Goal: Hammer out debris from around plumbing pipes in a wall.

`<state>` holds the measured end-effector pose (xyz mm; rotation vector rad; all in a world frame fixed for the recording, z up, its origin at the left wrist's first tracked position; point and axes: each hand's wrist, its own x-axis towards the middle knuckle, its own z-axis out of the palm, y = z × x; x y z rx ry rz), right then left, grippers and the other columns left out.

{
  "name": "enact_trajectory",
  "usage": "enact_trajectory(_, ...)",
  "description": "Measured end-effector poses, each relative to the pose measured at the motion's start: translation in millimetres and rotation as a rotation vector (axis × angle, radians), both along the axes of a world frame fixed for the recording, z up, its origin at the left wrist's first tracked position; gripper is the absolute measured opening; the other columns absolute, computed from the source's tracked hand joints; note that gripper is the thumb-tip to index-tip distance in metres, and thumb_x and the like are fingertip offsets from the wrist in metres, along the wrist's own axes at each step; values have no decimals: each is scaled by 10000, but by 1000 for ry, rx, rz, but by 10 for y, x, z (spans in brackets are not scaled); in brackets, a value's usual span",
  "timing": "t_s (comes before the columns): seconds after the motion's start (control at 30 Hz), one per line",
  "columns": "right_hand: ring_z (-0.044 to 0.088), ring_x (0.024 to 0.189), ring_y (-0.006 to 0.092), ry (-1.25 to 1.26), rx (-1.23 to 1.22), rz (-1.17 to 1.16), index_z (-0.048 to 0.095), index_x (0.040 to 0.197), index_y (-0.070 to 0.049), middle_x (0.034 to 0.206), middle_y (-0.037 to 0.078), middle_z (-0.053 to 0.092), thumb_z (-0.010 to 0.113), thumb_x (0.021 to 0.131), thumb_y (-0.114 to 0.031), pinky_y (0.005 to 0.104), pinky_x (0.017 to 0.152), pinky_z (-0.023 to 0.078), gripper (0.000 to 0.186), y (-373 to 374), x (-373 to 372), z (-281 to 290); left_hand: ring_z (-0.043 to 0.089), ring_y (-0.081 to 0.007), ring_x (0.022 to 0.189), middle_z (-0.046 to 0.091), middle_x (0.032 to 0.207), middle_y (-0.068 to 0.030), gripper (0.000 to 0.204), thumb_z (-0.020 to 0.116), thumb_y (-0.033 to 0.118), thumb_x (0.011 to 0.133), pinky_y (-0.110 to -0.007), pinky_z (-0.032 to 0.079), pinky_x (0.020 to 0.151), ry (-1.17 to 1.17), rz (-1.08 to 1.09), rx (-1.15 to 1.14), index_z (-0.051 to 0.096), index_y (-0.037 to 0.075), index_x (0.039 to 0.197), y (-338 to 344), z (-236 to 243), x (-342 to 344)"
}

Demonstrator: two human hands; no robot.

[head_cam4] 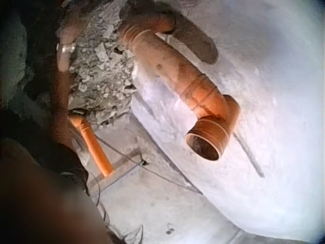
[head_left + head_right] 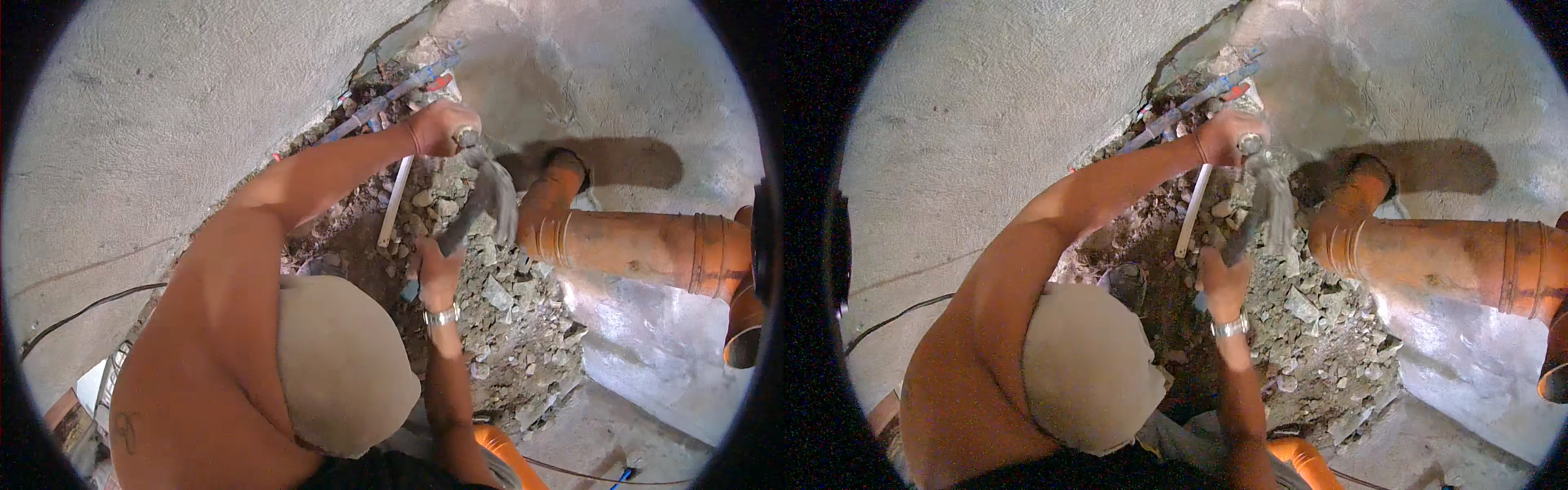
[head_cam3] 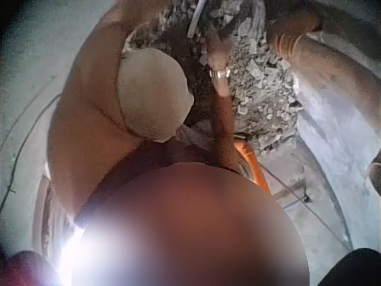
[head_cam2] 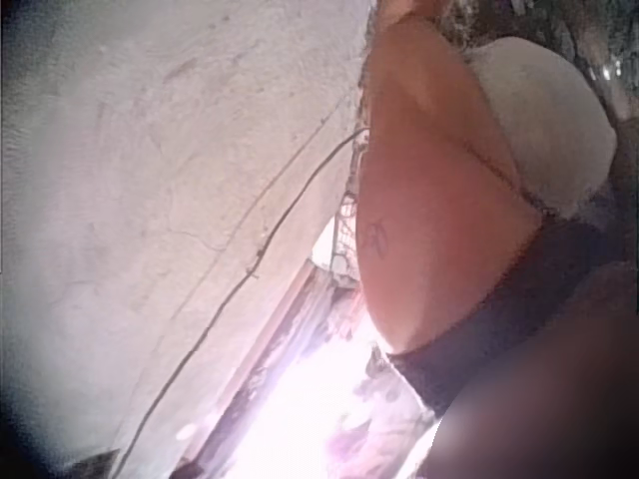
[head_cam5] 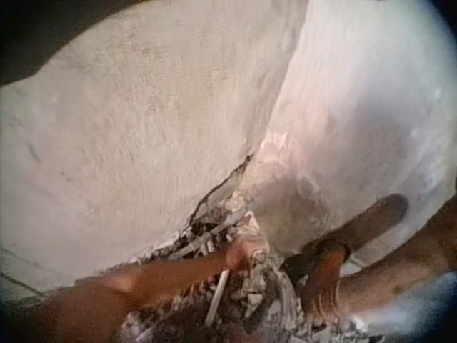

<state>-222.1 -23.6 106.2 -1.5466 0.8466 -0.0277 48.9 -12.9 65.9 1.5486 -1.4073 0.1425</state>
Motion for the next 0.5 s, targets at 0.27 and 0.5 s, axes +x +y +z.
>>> enact_trajectory(0.27,509,488,126,-1102,-35,-53,525,688,-96,571,4,530,578,900,-145,301,501,451,224,178,-81,956,640,-349,911,655,929,-105,440,696,145,532,-421,531,822,-86,51,60,626,111,965,135,-91,-117)
enact_trajectory(0.5,509,474,120,-93,-114,3,536,667,-71,578,7,543,633,874,-151,281,436,415,242,29,-106,-305,627,-361,828,623,856,-112,427,721,159,535,-438,520,733,-107,-9,69,612,99,944,-23,-173,-183)
